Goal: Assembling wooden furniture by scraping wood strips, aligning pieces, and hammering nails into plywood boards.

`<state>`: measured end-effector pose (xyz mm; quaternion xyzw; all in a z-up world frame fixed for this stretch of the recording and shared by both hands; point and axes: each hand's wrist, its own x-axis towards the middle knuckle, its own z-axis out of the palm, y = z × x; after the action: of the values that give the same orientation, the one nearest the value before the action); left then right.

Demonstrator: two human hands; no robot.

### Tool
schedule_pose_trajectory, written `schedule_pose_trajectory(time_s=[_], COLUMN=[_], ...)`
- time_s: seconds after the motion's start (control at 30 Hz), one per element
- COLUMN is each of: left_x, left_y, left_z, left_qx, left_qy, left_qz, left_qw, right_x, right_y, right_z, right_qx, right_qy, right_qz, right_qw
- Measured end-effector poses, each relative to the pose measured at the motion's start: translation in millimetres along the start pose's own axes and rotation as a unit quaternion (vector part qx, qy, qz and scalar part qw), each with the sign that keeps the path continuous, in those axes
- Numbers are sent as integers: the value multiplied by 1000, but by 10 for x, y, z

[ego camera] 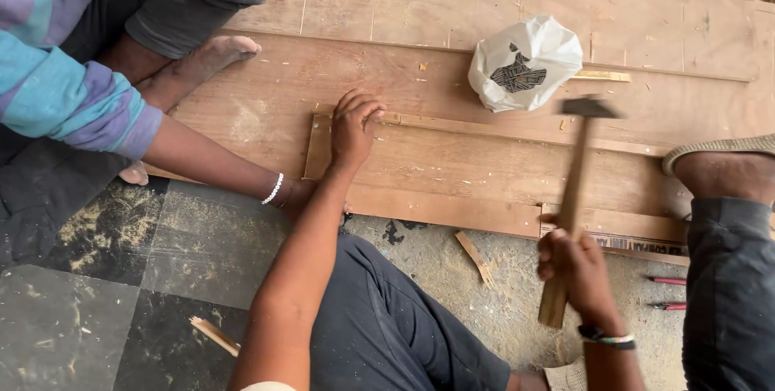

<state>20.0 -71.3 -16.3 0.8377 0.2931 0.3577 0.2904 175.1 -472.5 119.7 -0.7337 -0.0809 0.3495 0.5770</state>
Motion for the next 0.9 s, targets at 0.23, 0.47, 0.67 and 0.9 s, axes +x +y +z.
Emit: schedule_pose_trajectory(time_s=[0.23, 0.47, 0.67, 0.9], left_x=[-32, -58, -75, -101], left_y=[-70, -94, -125, -167], left_z=[114, 141, 181, 256], left_qx=[-44, -34, -19, -7], left_qy=[-46, -45, -55, -51], left_qz=[-27, -37, -59, -41], left_qw=[998, 998, 997, 998], right_x=[5, -2, -17, 38], right_y=[136, -145, -302, -392], right_z=[807, 1267, 1421, 1552], right_qx=[-63, -114, -144, -225], right_qy=[-208, -212, -209, -185], right_qz=[48, 25, 57, 57], right_qw=[975, 970, 966, 955])
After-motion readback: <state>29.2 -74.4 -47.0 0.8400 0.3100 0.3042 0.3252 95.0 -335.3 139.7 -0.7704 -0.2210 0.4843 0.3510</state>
